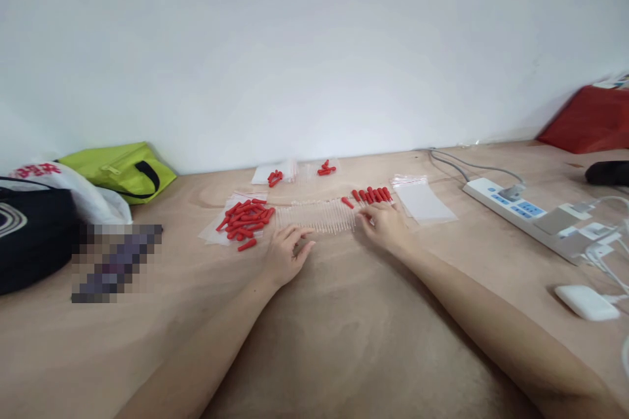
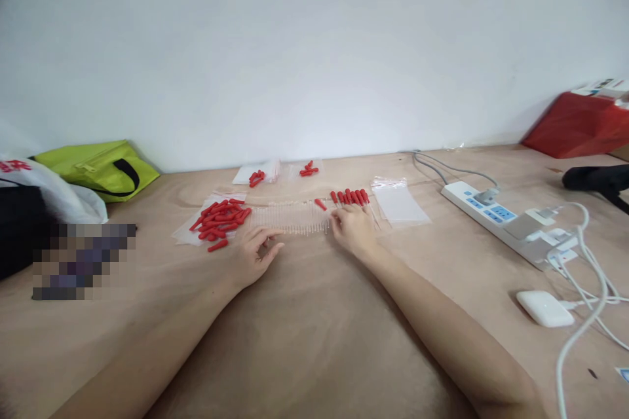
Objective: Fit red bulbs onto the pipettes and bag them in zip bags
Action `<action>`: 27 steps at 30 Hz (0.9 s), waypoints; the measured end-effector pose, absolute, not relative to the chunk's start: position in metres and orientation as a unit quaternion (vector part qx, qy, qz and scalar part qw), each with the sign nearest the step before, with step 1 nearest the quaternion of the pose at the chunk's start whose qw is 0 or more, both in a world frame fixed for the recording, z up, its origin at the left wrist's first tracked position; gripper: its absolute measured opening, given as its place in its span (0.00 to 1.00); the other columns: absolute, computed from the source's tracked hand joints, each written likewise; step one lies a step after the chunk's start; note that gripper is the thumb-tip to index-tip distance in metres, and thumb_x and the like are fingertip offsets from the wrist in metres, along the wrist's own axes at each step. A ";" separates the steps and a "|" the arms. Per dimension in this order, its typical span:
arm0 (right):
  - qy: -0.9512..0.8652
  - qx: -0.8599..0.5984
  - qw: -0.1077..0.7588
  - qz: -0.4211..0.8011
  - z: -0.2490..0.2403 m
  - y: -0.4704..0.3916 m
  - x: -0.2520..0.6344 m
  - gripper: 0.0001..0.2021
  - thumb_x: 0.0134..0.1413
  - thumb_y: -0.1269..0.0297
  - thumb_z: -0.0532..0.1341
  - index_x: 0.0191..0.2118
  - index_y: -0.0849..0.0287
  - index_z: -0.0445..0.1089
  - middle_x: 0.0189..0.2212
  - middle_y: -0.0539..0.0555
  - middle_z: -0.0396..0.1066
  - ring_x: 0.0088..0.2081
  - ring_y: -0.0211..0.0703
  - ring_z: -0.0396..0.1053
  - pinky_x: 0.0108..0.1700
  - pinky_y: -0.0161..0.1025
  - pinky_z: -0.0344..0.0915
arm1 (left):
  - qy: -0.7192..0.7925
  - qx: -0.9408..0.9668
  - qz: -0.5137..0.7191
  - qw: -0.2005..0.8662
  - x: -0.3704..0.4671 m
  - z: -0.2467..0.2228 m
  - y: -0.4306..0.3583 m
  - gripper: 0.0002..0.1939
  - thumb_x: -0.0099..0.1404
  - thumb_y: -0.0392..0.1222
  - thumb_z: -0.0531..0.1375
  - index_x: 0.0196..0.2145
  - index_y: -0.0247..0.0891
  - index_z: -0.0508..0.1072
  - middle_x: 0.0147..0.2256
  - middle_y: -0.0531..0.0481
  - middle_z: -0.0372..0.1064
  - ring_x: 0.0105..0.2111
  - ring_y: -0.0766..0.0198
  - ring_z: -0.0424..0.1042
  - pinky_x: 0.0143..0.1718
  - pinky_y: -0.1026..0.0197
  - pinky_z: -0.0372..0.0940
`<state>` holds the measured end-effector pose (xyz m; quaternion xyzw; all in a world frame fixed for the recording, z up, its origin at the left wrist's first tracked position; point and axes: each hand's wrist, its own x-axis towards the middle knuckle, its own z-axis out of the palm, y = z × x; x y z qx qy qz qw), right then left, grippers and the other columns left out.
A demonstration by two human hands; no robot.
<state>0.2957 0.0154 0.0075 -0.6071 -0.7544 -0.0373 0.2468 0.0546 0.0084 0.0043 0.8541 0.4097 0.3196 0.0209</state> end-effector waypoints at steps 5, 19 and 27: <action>-0.651 -0.718 0.245 -0.026 0.002 0.039 0.305 0.12 0.53 0.62 0.51 0.34 0.58 0.70 0.28 0.56 0.72 0.35 0.48 0.66 0.38 0.42 0.51 | 0.380 0.877 0.293 0.031 0.055 0.000 0.010 0.06 0.61 0.39 0.54 0.31 0.39 0.70 0.30 0.51 0.70 0.30 0.65 0.68 0.37 0.59 0.58; -0.645 -0.736 0.203 -0.019 0.010 0.052 0.290 0.12 0.52 0.61 0.50 0.32 0.60 0.69 0.30 0.59 0.72 0.37 0.49 0.67 0.44 0.46 0.48 | 0.597 0.798 -0.025 0.076 -0.020 0.072 0.038 0.11 0.43 0.40 0.64 0.21 0.38 0.63 0.21 0.55 0.63 0.23 0.64 0.63 0.22 0.66 0.50; -0.622 -0.771 0.132 0.035 0.013 0.062 0.262 0.12 0.48 0.65 0.52 0.30 0.63 0.71 0.31 0.63 0.71 0.37 0.51 0.68 0.40 0.46 0.50 | 0.642 0.755 -0.091 0.099 -0.038 0.065 0.044 0.10 0.41 0.35 0.61 0.22 0.38 0.61 0.22 0.55 0.64 0.24 0.64 0.64 0.22 0.67 0.49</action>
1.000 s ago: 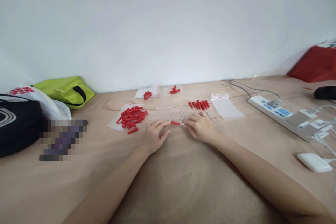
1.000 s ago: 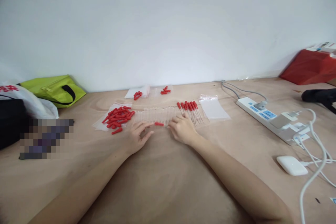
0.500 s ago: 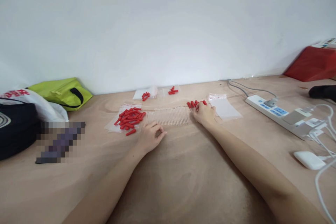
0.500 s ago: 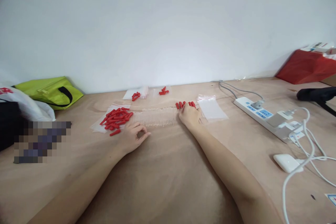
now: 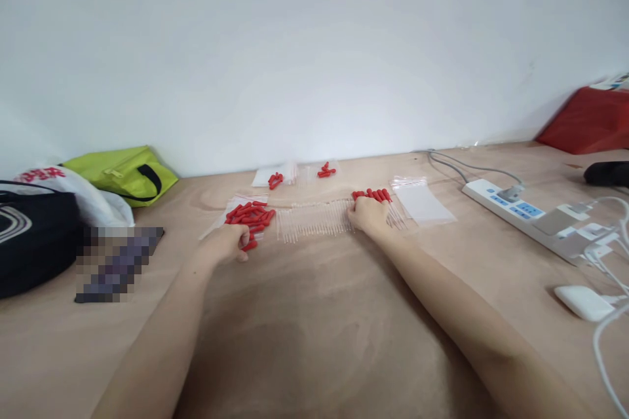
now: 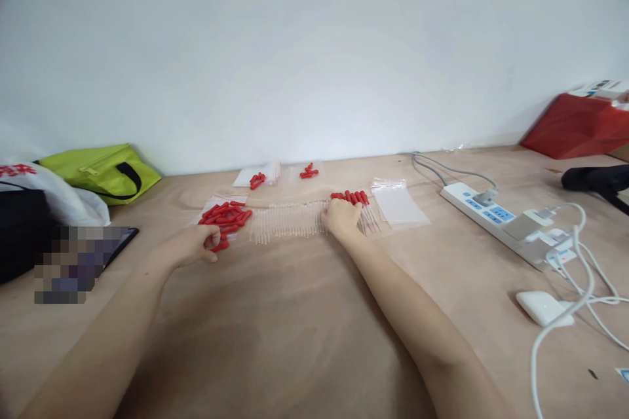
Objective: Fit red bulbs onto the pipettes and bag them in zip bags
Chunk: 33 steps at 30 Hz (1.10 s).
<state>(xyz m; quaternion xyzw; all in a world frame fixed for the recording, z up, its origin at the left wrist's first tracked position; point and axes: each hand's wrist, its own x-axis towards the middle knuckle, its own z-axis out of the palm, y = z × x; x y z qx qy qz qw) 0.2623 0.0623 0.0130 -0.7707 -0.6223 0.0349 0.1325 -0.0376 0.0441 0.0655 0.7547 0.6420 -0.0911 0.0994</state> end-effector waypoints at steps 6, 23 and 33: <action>-0.597 -0.792 0.088 0.088 0.018 0.070 0.261 0.11 0.47 0.64 0.53 0.34 0.62 0.70 0.35 0.62 0.71 0.41 0.51 0.67 0.43 0.46 0.49 | 0.645 0.752 -0.101 0.090 -0.036 0.060 0.048 0.06 0.46 0.37 0.59 0.22 0.38 0.63 0.24 0.52 0.67 0.26 0.62 0.65 0.23 0.66 0.50; -0.788 -0.524 0.322 0.003 -0.009 0.013 0.288 0.10 0.57 0.68 0.47 0.37 0.62 0.64 0.33 0.57 0.69 0.35 0.44 0.65 0.38 0.40 0.54 | 0.448 0.675 0.395 0.433 0.070 0.004 0.016 0.09 0.51 0.38 0.59 0.26 0.36 0.59 0.25 0.56 0.60 0.26 0.71 0.65 0.30 0.67 0.61; -0.843 -0.414 0.343 0.023 -0.016 -0.013 0.283 0.10 0.56 0.72 0.49 0.42 0.60 0.64 0.32 0.54 0.70 0.32 0.39 0.65 0.39 0.40 0.52 | 0.424 0.701 0.385 0.425 0.074 -0.005 0.009 0.11 0.51 0.39 0.61 0.33 0.36 0.66 0.28 0.53 0.67 0.27 0.69 0.67 0.30 0.65 0.62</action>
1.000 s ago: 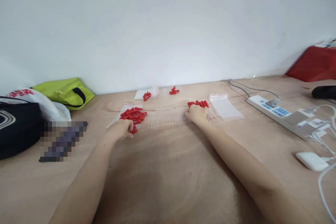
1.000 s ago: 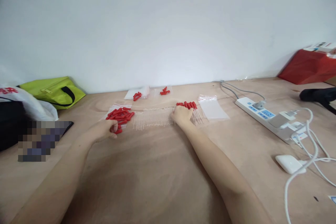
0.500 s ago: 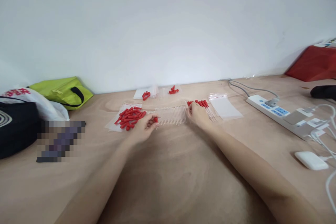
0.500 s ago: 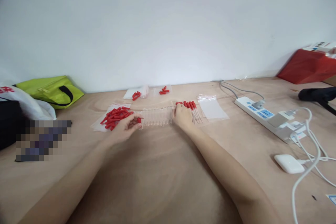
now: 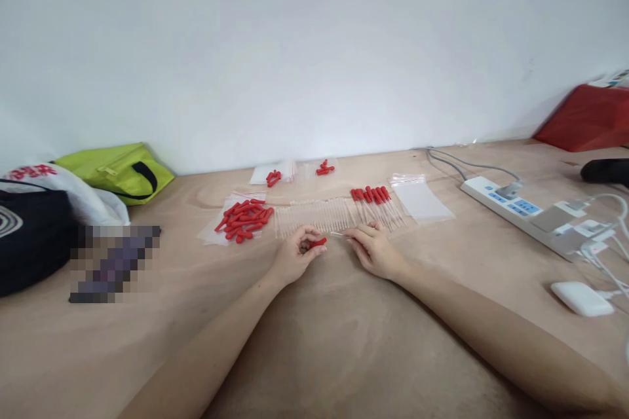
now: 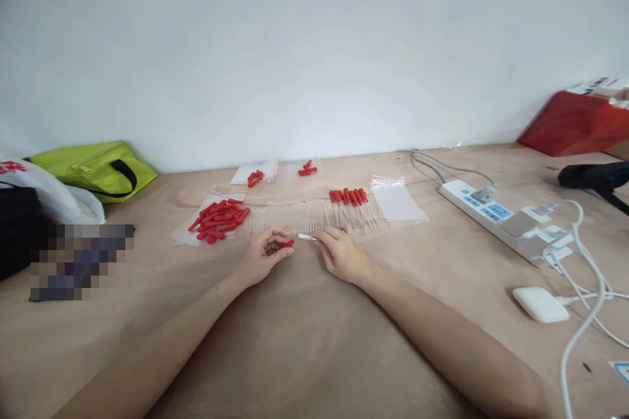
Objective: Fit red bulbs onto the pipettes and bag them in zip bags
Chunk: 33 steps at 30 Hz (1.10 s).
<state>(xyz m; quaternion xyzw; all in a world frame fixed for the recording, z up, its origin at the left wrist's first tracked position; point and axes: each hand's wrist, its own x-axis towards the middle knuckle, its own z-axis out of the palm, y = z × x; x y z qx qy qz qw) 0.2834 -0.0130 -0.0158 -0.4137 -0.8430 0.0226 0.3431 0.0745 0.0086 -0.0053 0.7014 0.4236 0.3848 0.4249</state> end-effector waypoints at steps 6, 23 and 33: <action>-0.853 -0.397 0.339 0.026 -0.014 -0.015 0.280 0.10 0.57 0.70 0.49 0.41 0.59 0.65 0.34 0.55 0.70 0.34 0.39 0.65 0.40 0.40 0.50 | 0.422 0.723 0.358 0.413 0.074 -0.006 0.011 0.10 0.54 0.40 0.60 0.35 0.36 0.72 0.33 0.49 0.73 0.33 0.63 0.71 0.37 0.60 0.65; -0.877 -0.382 0.290 0.025 -0.008 -0.010 0.288 0.11 0.57 0.68 0.51 0.40 0.55 0.70 0.30 0.51 0.71 0.32 0.36 0.66 0.41 0.41 0.47 | 0.354 0.843 0.322 0.244 0.074 0.005 0.004 0.06 0.60 0.38 0.55 0.30 0.37 0.73 0.29 0.49 0.71 0.30 0.65 0.69 0.35 0.62 0.63; -0.879 -0.383 0.283 -0.032 -0.005 -0.012 0.282 0.11 0.55 0.70 0.50 0.35 0.58 0.70 0.25 0.51 0.70 0.28 0.36 0.63 0.37 0.40 0.44 | 0.325 0.872 0.330 0.158 0.074 0.000 0.002 0.07 0.61 0.40 0.55 0.30 0.35 0.72 0.27 0.48 0.70 0.29 0.64 0.68 0.33 0.62 0.62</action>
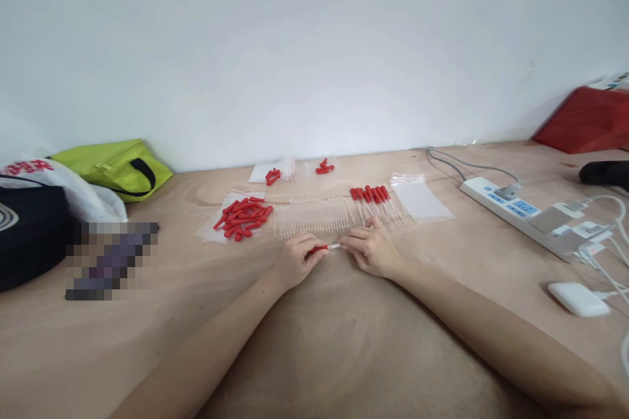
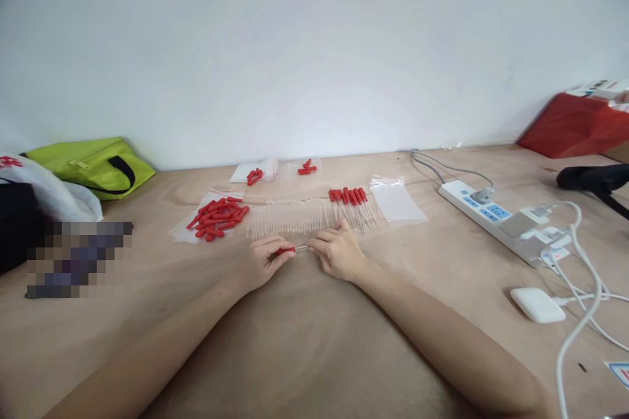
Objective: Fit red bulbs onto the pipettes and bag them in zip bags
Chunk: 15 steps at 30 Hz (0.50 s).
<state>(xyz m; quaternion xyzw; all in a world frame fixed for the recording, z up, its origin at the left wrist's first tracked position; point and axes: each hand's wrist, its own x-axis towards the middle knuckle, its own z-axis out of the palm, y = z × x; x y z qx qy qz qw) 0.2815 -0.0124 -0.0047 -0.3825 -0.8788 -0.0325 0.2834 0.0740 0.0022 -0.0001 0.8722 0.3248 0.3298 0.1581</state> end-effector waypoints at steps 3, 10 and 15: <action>-0.879 -0.380 0.285 -0.040 -0.006 -0.015 0.279 0.11 0.56 0.69 0.50 0.33 0.59 0.70 0.24 0.50 0.68 0.27 0.36 0.62 0.36 0.39 0.44 | 0.312 0.880 0.327 0.145 0.074 -0.002 0.003 0.08 0.61 0.40 0.55 0.29 0.35 0.71 0.27 0.47 0.70 0.29 0.64 0.68 0.34 0.62 0.62; -0.874 -0.387 0.291 -0.029 -0.010 -0.017 0.274 0.11 0.56 0.69 0.50 0.33 0.60 0.69 0.24 0.50 0.68 0.26 0.35 0.61 0.34 0.39 0.43 | 0.300 0.890 0.314 0.136 0.076 -0.002 0.003 0.09 0.62 0.41 0.53 0.29 0.36 0.70 0.27 0.47 0.69 0.30 0.64 0.67 0.35 0.61 0.62; -0.872 -0.389 0.298 -0.004 -0.012 -0.017 0.269 0.12 0.56 0.70 0.48 0.33 0.60 0.69 0.25 0.51 0.69 0.27 0.35 0.62 0.35 0.39 0.43 | 0.301 0.887 0.319 0.144 0.076 -0.003 0.003 0.08 0.61 0.41 0.54 0.29 0.37 0.70 0.27 0.47 0.70 0.30 0.64 0.67 0.36 0.60 0.62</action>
